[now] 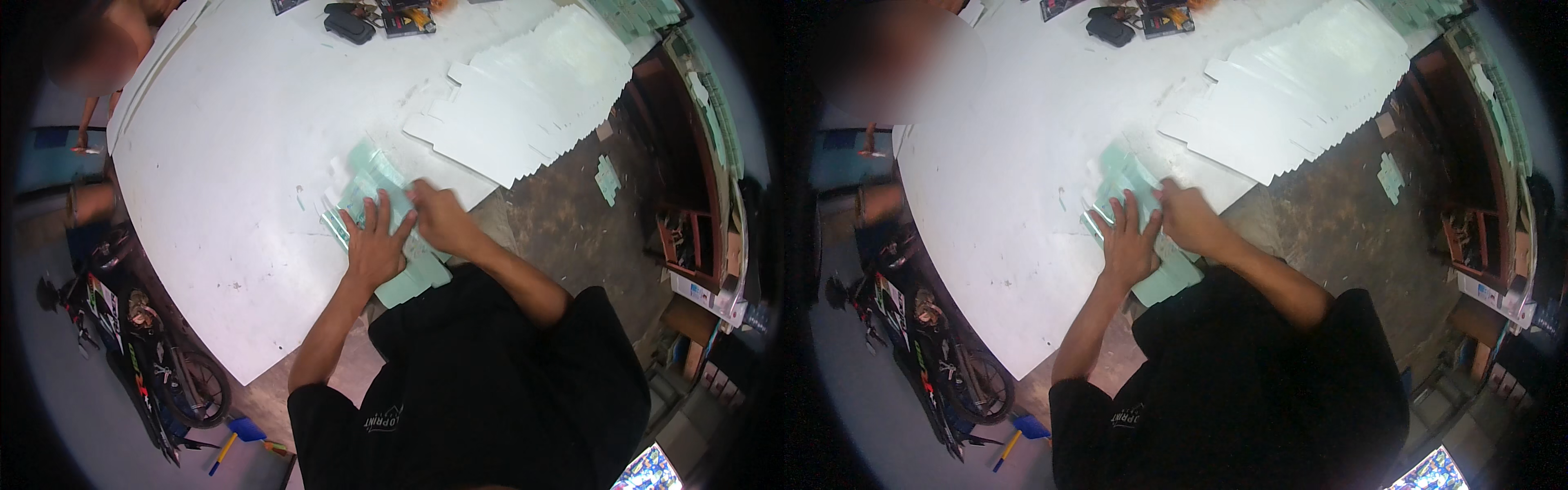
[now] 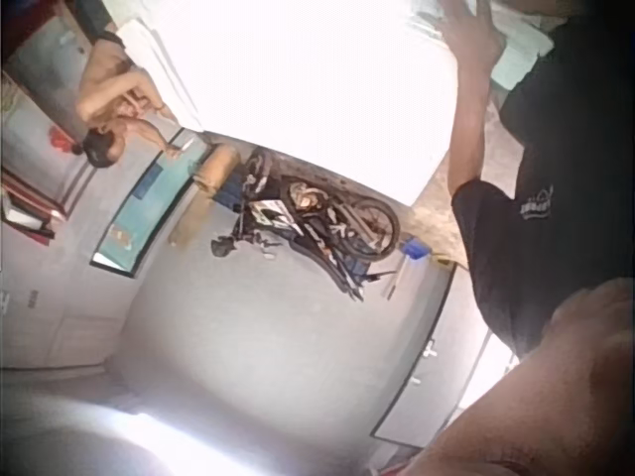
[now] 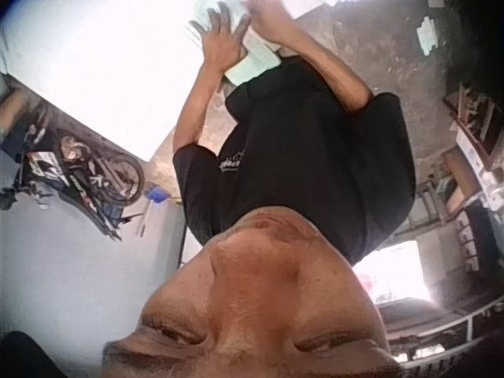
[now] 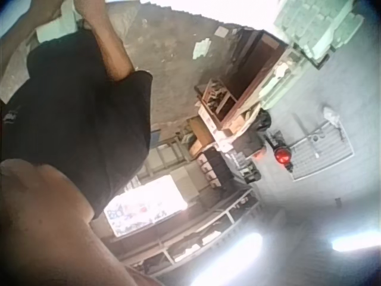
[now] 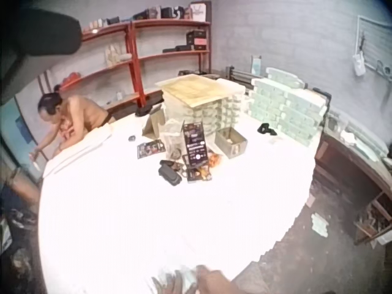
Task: The person picks up stacks of light green paper sheets from a table and places them into a green plastic basket. The person then repeatedly picks up individual white paper sheets and stacks them on top of the green sheets, aligning the edges. The person continues stacking and aligning the sheets into a neat pile.
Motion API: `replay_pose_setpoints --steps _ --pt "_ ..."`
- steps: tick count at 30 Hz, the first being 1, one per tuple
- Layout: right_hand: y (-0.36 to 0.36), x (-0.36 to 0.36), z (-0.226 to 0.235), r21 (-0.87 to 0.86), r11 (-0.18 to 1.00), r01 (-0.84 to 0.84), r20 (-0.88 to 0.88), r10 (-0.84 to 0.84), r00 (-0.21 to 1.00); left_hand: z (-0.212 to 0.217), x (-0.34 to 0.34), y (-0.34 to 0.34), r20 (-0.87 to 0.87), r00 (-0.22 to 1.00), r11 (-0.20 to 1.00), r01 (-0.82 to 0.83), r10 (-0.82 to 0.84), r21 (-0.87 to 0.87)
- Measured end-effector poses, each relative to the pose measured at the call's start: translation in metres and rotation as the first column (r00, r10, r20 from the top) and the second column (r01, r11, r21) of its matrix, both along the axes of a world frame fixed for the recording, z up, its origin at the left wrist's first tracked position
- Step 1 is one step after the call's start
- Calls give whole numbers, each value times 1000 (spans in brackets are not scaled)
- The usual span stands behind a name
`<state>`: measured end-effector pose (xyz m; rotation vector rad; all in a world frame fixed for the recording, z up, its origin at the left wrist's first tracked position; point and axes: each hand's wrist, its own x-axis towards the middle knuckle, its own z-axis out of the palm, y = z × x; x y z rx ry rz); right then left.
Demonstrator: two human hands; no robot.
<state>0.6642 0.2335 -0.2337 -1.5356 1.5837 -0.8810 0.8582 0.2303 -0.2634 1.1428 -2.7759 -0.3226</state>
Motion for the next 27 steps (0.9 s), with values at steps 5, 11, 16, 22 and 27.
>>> replay_pose_setpoints --steps 5,11,16,22,27 --pt "5 -20 5 -107 993 55 -451 -98 887 17 -2 -24 60 973 972 217 -223 93" --pt "21 -80 -28 -289 949 126 -267 -207 941 36 -2 -23 -78 977 935 214 -200 283" --pt "-4 -39 -9 -301 953 -46 -532 -128 837 43 0 -25 -77 974 925 224 -211 308" --pt "-12 -33 -7 -331 943 -22 -552 -175 815 -3 2 -20 -219 975 937 112 -39 331" --pt "-13 -4 27 130 988 83 27 -87 996 -17 -7 5 -242 962 982 -153 123 -108"
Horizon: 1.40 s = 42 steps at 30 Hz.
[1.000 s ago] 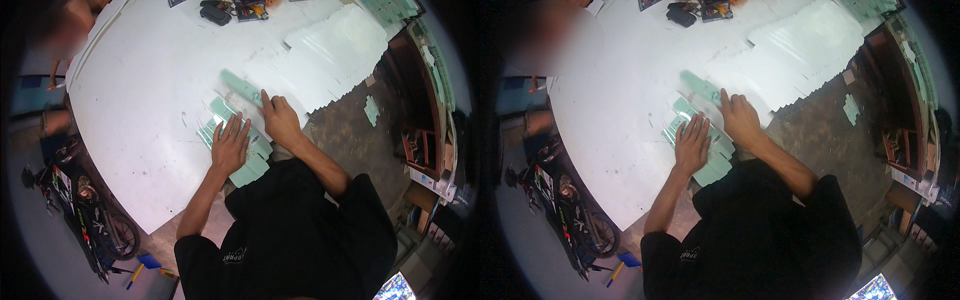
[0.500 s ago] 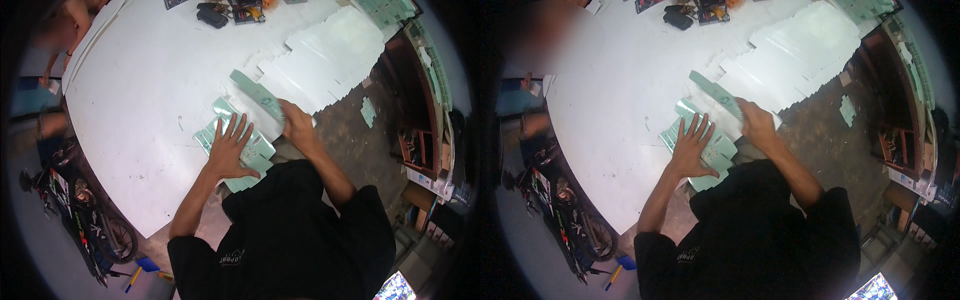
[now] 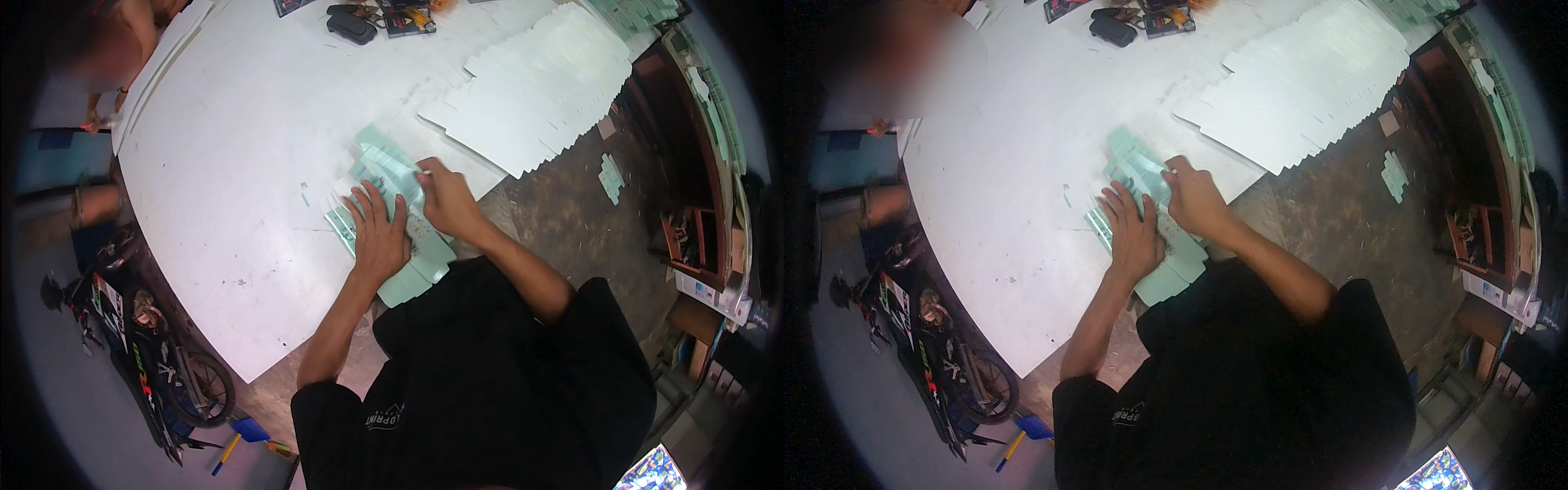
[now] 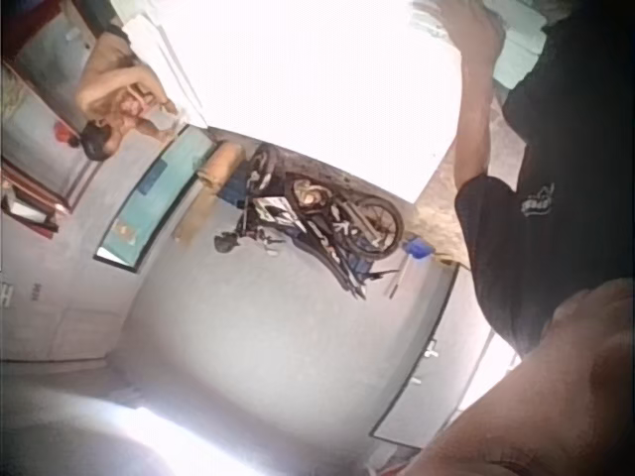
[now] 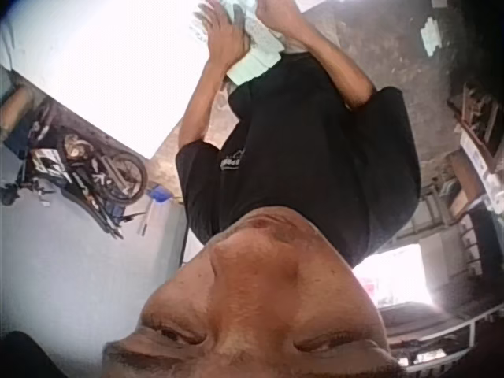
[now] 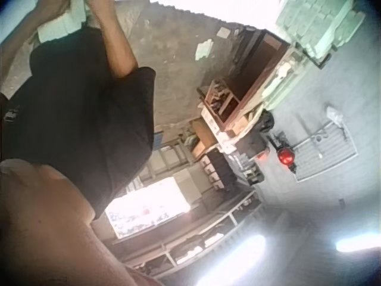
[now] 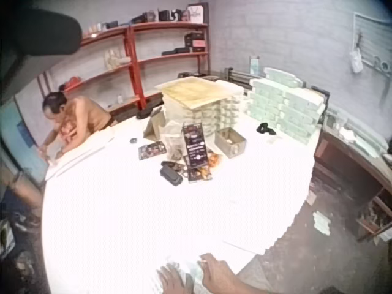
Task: The person picks up stacks of light green paper sheets from a table and places them into a green plastic basket. The person then repeatedly picks up individual white paper sheets and stacks them on top of the green sheets, aligning the edges. The person continues stacking and aligning the sheets into a neat pile.
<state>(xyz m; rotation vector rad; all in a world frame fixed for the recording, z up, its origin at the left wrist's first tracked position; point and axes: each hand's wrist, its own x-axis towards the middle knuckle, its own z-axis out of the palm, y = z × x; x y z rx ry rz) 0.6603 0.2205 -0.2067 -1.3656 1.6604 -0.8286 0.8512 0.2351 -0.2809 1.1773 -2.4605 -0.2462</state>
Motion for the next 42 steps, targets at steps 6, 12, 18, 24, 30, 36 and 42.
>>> replay_pose_setpoints --steps 6,12,18,24,30,36,42 --pt "0 -18 -33 96 986 -137 -342 161 926 22 3 -17 40 958 949 274 -284 158" --pt "21 -108 -26 -106 990 97 -632 -142 762 52 0 -24 45 954 930 279 -297 240" --pt "11 -49 -39 -391 901 -186 -573 -80 816 25 -7 -17 -103 984 965 162 -144 205" --pt "2 -27 -26 -425 904 -41 -323 -109 940 26 -7 -6 -7 996 992 95 -94 85" --pt "7 -19 -29 -33 993 -117 -364 98 926 42 -6 -29 247 897 917 302 -365 259" --pt "26 -110 -40 -269 954 134 -556 -267 787 56 -1 -31 135 910 880 327 -391 344" --pt "12 -51 -27 -405 904 -139 -599 -148 787 34 -4 -31 101 953 939 255 -284 231"
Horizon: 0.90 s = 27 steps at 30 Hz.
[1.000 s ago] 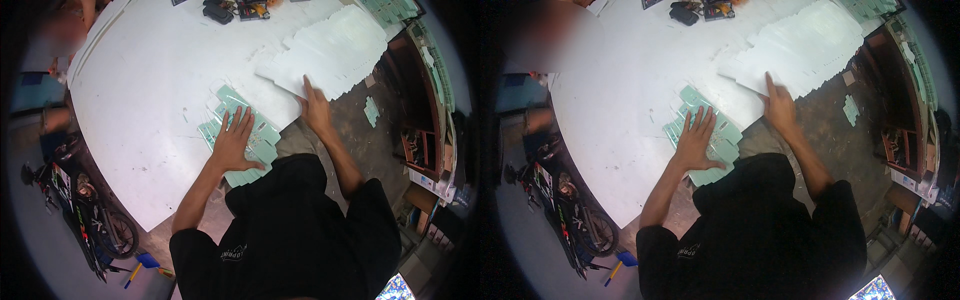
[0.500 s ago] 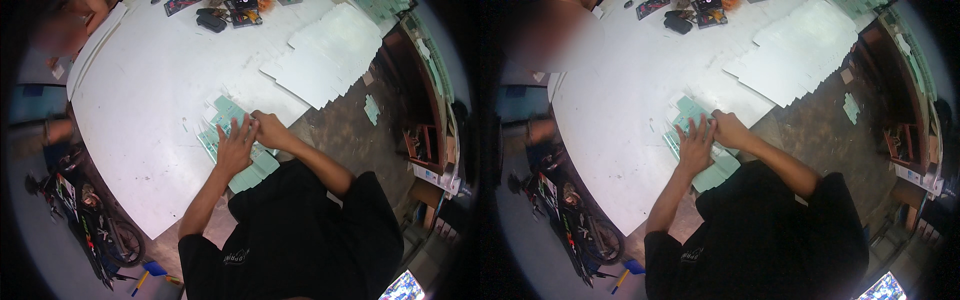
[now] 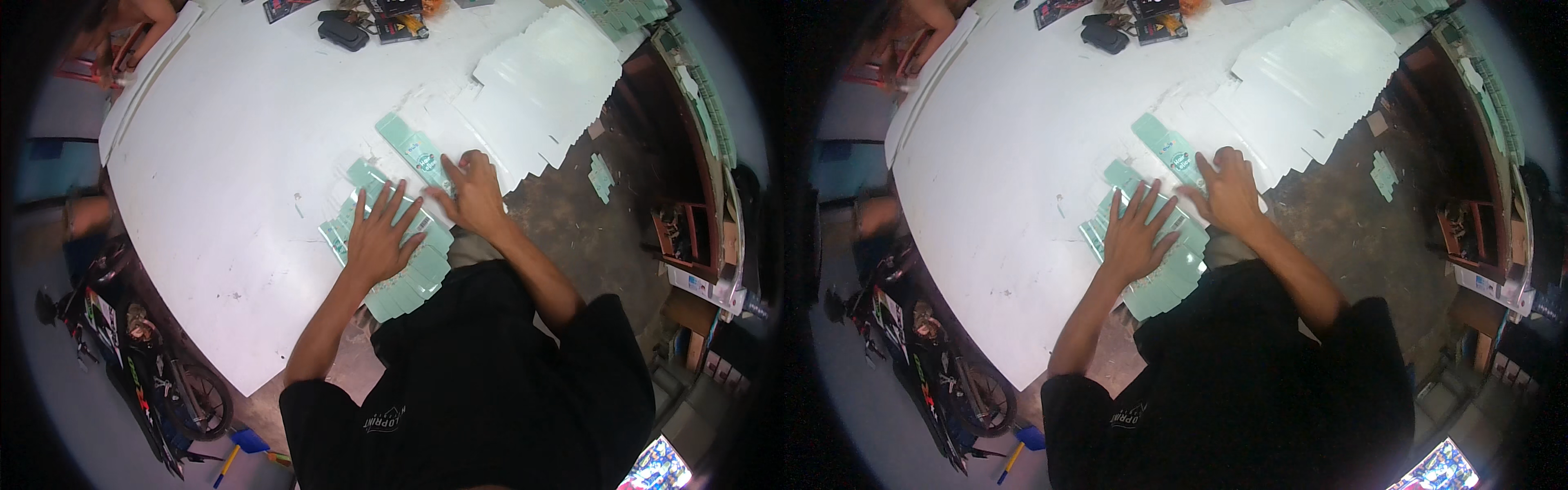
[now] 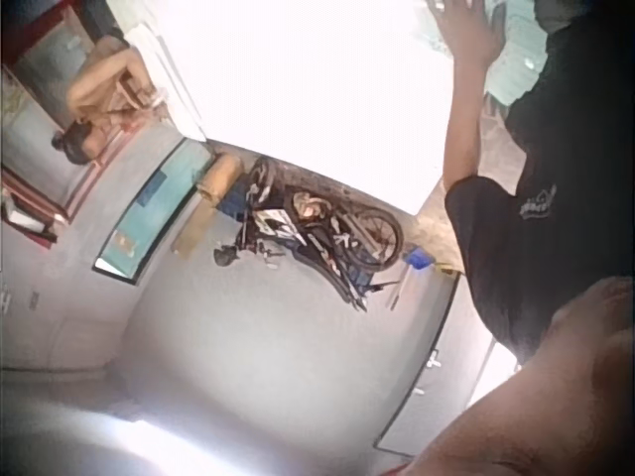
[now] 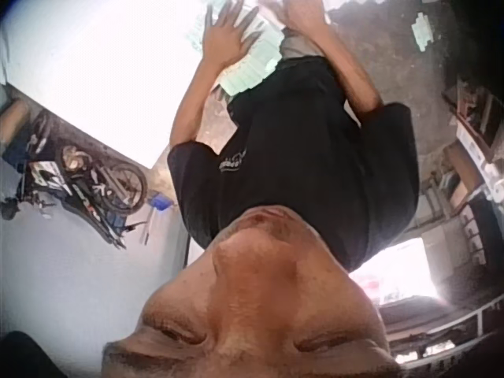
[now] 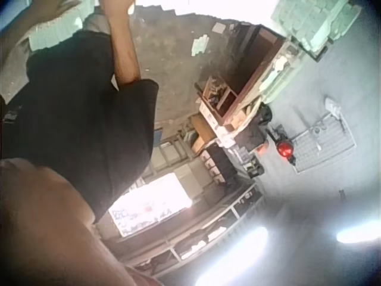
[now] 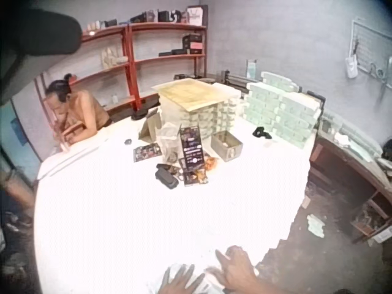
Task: The person picks up stacks of light green paper sheets from a table and places them into a green plastic basket. The person then repeatedly picks up individual white paper sheets and stacks them on top of the green sheets, aligning the edges. The person continues stacking and aligning the sheets into a neat pile.
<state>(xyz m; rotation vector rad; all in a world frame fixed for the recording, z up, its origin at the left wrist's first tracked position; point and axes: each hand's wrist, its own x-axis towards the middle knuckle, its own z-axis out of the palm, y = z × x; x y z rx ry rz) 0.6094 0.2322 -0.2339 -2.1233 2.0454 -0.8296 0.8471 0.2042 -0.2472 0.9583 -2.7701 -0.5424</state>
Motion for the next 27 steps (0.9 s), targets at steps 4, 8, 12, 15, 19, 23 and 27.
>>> replay_pose_setpoints --steps 4,8,12,15,19,23,27 --pt "-7 14 -5 -38 999 -23 3 23 1000 -5 3 4 -83 993 996 -87 89 27" --pt "-1 38 19 313 945 -96 481 -70 874 5 -1 10 192 980 999 -47 49 -18" --pt "-12 25 0 415 907 -67 352 -92 931 10 4 -3 -26 989 988 148 -149 -35" --pt "2 -4 13 403 913 -57 468 -153 870 16 2 0 -23 994 994 106 -105 16" --pt "17 -1 -19 356 884 -303 759 -84 646 -5 1 0 -67 994 995 88 -86 37" --pt "16 14 -3 499 802 -327 846 -369 386 -14 11 2 -116 992 999 44 -43 5" --pt "14 11 15 468 847 -252 739 -219 637 -17 6 -1 -224 974 999 39 -36 9"
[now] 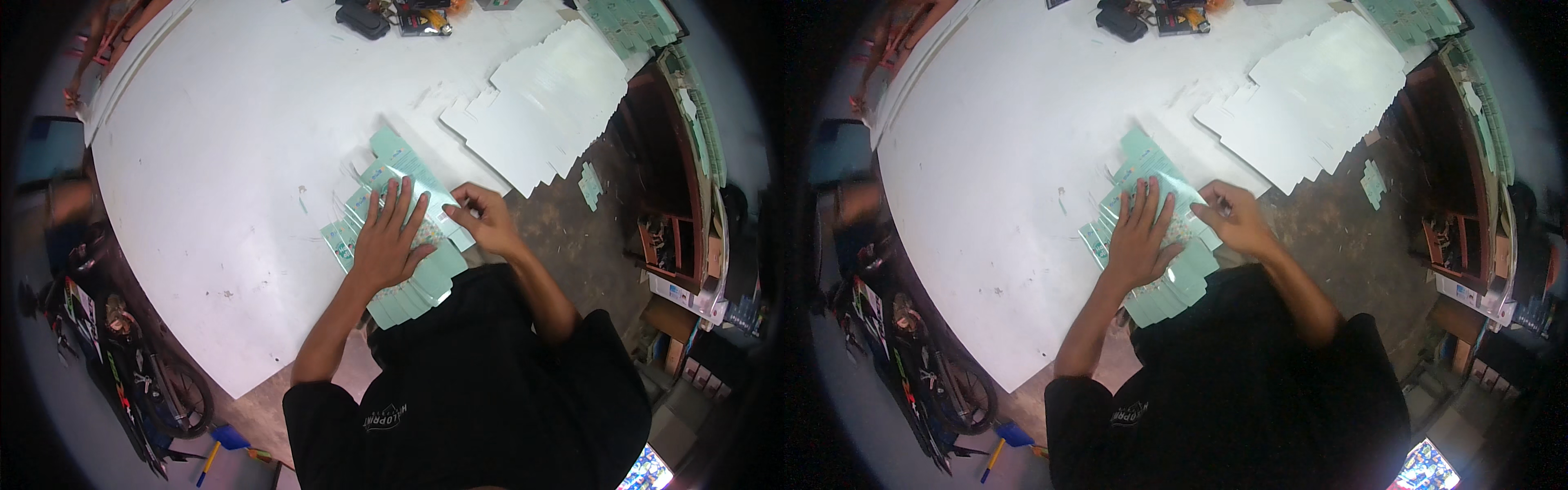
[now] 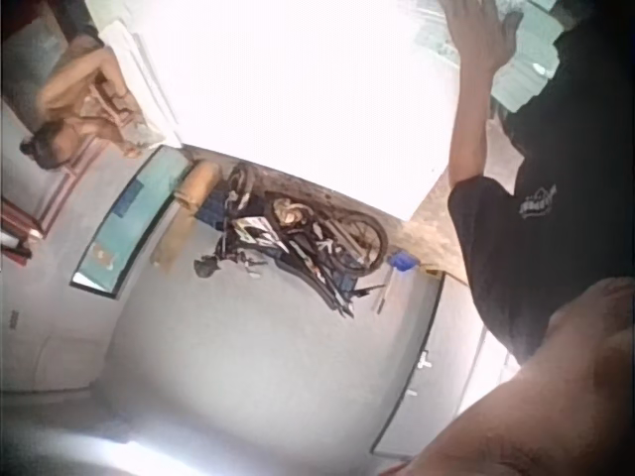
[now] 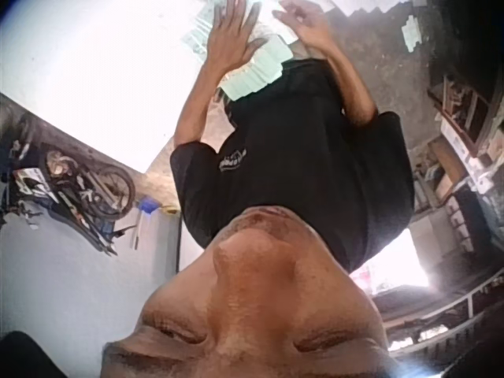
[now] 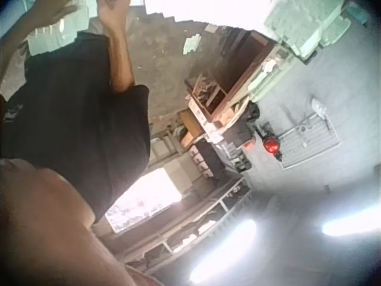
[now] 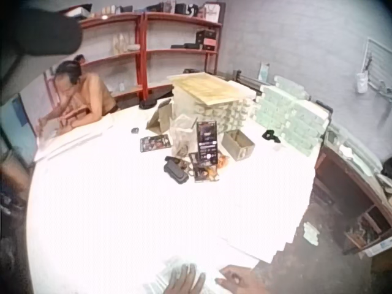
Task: The person picks up stacks of light green paper sheets from a table and places them into a green plastic basket. The person then repeatedly picks up individual white paper sheets and stacks them on top of the green sheets, aligning the edges. The person continues stacking and aligning the sheets into a neat pile.
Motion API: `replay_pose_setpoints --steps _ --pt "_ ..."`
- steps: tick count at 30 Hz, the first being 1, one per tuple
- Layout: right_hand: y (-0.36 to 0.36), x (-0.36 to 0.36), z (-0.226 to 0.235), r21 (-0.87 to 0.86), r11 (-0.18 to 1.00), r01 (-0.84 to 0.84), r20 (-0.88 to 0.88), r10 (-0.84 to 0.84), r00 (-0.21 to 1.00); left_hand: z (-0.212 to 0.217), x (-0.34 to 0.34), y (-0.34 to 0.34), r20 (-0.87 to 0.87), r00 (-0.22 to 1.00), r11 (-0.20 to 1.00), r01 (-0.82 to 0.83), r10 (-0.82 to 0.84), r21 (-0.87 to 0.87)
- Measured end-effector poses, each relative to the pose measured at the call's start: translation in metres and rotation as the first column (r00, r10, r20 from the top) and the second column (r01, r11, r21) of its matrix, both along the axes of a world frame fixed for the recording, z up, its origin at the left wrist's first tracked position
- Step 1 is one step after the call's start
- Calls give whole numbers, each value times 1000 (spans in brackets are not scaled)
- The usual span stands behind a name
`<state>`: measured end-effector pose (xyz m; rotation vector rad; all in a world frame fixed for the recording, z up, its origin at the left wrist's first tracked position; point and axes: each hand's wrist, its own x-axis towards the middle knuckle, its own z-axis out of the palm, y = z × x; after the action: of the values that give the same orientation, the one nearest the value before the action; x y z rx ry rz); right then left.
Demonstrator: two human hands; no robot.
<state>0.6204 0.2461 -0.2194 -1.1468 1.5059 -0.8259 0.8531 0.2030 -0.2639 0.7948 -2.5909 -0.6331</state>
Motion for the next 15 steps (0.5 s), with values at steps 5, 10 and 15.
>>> replay_pose_setpoints --steps 5,10,15 --pt "-10 22 29 -100 991 92 140 -78 987 -1 4 6 -3 998 998 -57 57 18" --pt "-4 24 18 97 992 86 386 -117 915 -4 8 9 -41 996 996 -77 75 -35" --pt "-8 17 5 187 980 -67 -198 104 975 8 -3 -1 85 992 993 -101 97 54"
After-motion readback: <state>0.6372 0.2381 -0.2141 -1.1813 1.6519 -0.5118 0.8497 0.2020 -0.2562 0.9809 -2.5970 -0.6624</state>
